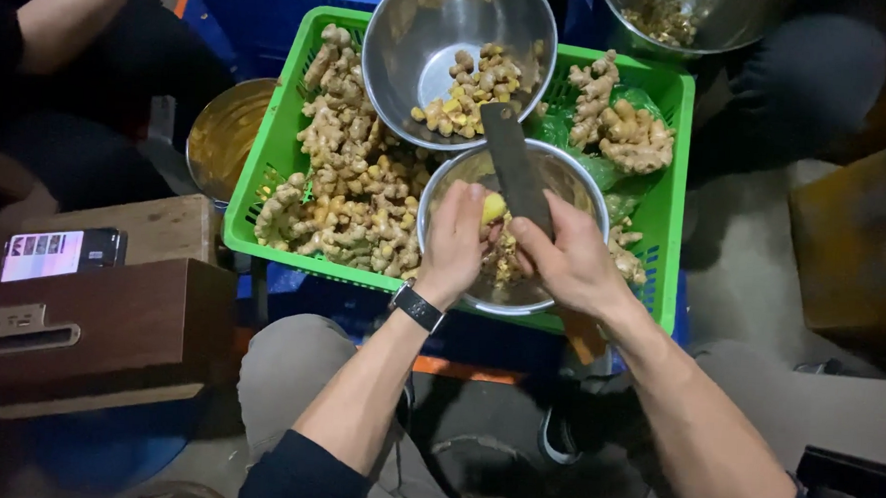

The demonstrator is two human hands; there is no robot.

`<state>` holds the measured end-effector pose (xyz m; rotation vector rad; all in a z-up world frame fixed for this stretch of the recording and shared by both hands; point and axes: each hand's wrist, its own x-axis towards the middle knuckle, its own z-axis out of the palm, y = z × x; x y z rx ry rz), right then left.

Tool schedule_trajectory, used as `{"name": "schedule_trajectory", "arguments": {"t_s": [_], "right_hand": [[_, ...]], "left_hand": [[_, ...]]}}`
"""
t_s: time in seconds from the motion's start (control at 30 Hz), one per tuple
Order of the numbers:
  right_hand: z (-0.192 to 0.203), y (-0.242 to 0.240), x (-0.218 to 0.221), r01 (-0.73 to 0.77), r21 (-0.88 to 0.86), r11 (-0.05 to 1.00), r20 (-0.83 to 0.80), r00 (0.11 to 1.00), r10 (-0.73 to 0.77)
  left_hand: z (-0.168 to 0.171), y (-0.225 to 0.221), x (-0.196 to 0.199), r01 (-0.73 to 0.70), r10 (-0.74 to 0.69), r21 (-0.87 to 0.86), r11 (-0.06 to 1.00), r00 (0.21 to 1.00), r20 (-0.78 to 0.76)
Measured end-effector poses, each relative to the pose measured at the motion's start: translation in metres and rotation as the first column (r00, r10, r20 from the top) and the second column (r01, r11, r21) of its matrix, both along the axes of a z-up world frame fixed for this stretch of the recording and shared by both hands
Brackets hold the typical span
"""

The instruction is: Peeling ginger roots with a knife and placing them in a bowl.

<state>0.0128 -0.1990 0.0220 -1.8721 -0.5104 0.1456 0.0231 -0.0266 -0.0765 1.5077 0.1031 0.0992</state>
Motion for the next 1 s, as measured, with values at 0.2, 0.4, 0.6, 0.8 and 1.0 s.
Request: {"name": "schedule_trajectory", "arguments": {"t_s": [0.2,0.4,0.6,0.8,1.0], "right_hand": [[-0.008,0.002,0.004,0.087,-0.199,0.976,0.281,0.959,-0.028],[-0.006,0.013,-0.004,0.05,-0.143,0.989,0.166,0.986,-0.026],[-0.022,-0.003,0.011,0.052,-0.136,0.989,0.204,0.979,-0.023],[-0.013,-0.001,-0.003,0.054,-0.226,0.973,0.209,0.978,-0.005],[-0.006,0.0,0.001,0.032,-0.045,0.998,0.0,0.999,-0.032]], "left_hand": [[0.045,-0.016,-0.026,0.011,-0.031,-0.214,0.977,0.996,-0.086],[0.038,-0.011,-0.019,-0.051,0.029,-0.197,0.979,0.993,-0.113],[0.005,-0.001,-0.011,0.025,-0.031,-0.1,0.995,0.998,-0.056],[0.018,0.008,-0.017,0.001,-0.016,0.112,0.994,0.99,0.137],[0.03,0.009,-0.02,0.019,-0.042,0.117,0.993,0.98,0.197]]}}
